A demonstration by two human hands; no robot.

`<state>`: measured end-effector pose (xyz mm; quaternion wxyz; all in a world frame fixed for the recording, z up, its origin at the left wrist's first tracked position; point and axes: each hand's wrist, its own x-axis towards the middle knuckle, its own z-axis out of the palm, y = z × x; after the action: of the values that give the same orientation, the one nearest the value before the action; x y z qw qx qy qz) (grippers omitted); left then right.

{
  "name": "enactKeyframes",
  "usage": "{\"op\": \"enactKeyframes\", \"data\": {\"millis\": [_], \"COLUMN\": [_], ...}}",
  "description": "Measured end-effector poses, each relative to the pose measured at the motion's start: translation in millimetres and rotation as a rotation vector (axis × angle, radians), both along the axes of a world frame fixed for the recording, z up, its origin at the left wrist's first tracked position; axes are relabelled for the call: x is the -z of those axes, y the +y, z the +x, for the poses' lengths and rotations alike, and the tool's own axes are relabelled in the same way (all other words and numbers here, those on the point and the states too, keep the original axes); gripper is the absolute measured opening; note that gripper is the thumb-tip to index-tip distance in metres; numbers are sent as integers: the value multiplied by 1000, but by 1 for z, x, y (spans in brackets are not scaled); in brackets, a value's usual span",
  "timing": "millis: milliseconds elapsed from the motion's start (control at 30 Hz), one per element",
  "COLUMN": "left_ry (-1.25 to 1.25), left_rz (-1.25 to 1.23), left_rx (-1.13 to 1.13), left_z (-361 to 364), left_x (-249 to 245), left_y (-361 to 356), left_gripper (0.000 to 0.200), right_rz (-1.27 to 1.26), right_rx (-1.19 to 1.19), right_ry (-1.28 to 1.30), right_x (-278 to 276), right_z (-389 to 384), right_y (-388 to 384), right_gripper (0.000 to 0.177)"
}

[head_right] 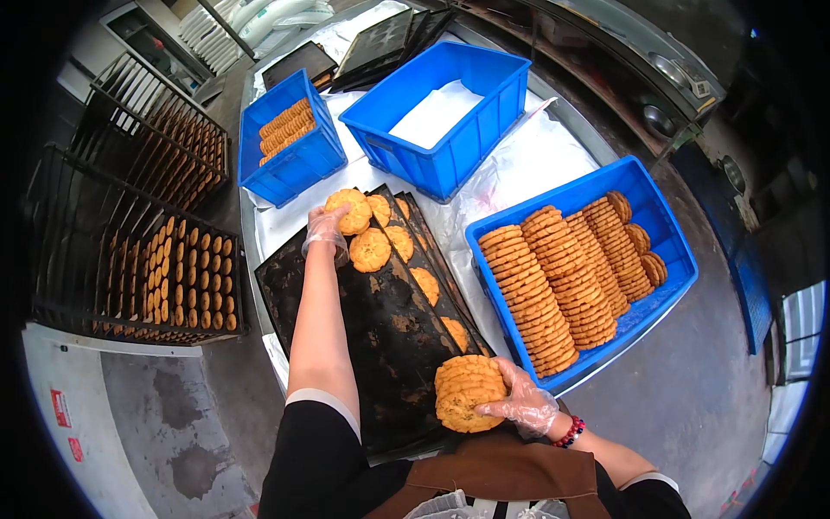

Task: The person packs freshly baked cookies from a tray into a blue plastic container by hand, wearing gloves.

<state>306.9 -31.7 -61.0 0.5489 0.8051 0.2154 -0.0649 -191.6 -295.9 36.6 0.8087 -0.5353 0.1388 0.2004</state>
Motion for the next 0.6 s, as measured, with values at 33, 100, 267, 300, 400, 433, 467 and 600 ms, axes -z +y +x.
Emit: {"op": "enactKeyframes", "data": {"millis": [33,100,267,300,400,433,467,600], "left_ry": [-62,-31,-48,50,76,86,103,72], "left_rz": [74,-6,-184,-706,-638,-562,-566,-397], "left_rx": [-38,41,355,117,308,379,402,475], "left_z": [-14,-23,-17,-44,-80,-91,-103,-133], "left_x": [-10,-22,27,-4,-6,-9,-12,-25], "left_y": [-7,-6,44,36,44,43,41,10], "left_gripper": [94,89,75,68,59,63,63,60], "right_rz": [14,30,50,55,10,-204,-424,-572], "right_rx": [1,1,-29,-25,-62,-139,-206,-154], "right_ry": [-3,-3,-41,-40,-46,-137,-219,-255], "right_x": [1,5,-1,-2,-2,6,15,7], "right_z": [0,0,5,5,7,6,2,-10], "right_y": [-1,-2,-4,-4,-10,-14,-17,-16], "right_gripper": [77,77,79,79,81,83,85,98]}}
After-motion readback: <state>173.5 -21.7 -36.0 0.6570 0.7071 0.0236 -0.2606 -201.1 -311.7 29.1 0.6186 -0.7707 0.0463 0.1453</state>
